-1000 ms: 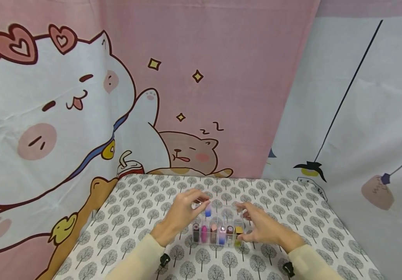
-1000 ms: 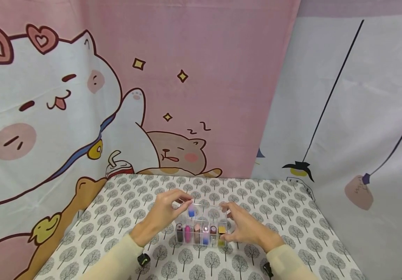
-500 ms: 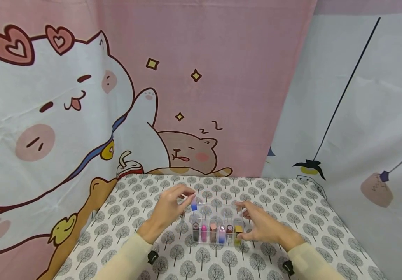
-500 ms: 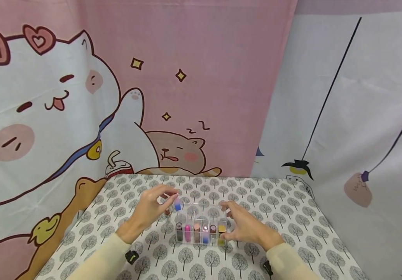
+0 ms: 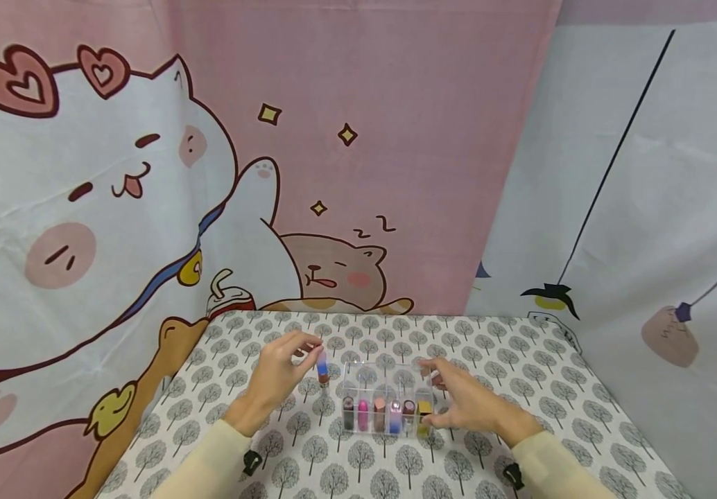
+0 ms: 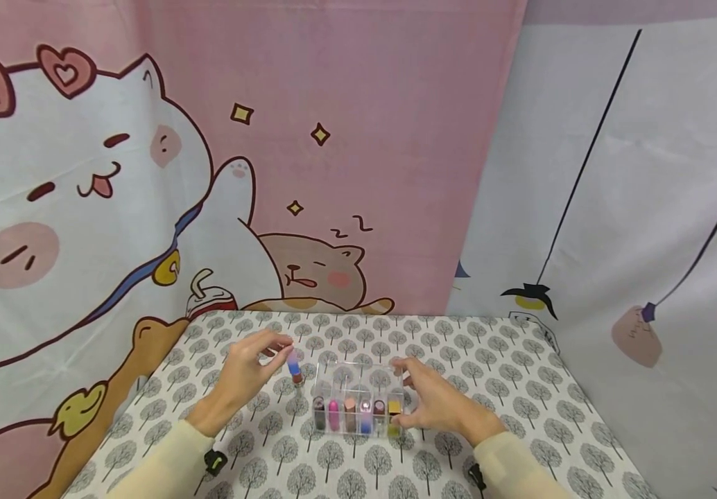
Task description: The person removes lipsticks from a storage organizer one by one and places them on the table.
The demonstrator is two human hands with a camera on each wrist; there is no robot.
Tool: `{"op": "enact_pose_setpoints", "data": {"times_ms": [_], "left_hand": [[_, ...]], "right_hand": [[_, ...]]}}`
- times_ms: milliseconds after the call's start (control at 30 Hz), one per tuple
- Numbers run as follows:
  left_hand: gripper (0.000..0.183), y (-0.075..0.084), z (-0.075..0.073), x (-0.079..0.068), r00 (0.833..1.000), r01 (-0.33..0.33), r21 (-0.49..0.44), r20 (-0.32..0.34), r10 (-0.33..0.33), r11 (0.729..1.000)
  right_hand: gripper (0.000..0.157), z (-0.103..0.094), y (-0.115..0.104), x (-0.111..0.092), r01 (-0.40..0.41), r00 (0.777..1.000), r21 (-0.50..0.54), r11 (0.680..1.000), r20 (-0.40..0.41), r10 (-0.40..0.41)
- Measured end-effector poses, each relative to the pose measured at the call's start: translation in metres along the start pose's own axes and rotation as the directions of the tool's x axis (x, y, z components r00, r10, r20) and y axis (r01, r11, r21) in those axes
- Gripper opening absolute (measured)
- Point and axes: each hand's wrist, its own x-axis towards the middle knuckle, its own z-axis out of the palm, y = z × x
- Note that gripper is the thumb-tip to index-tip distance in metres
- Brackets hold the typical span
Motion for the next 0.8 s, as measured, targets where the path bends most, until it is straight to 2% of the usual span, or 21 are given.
{"op": "enact_pose_setpoints", "data": {"times_ms": [533,800], "left_hand": [[0.02,-0.031,-0.016,-0.018,0.999,0.044,0.007,-0.001,-0.044,0.999],[0.023,-0.044,-0.016,-0.029,0.996,0.009,0.003,0.092,-0.009,1.0]], "right_hand": [[0.112,0.001,0.0,0.001,-0.01,1.0,0.006,1.0,0.002,0.01],[0.113,0.001,0.0,0.0,-0.019,1.0,0.012,1.0,-0.001,0.019]]}}
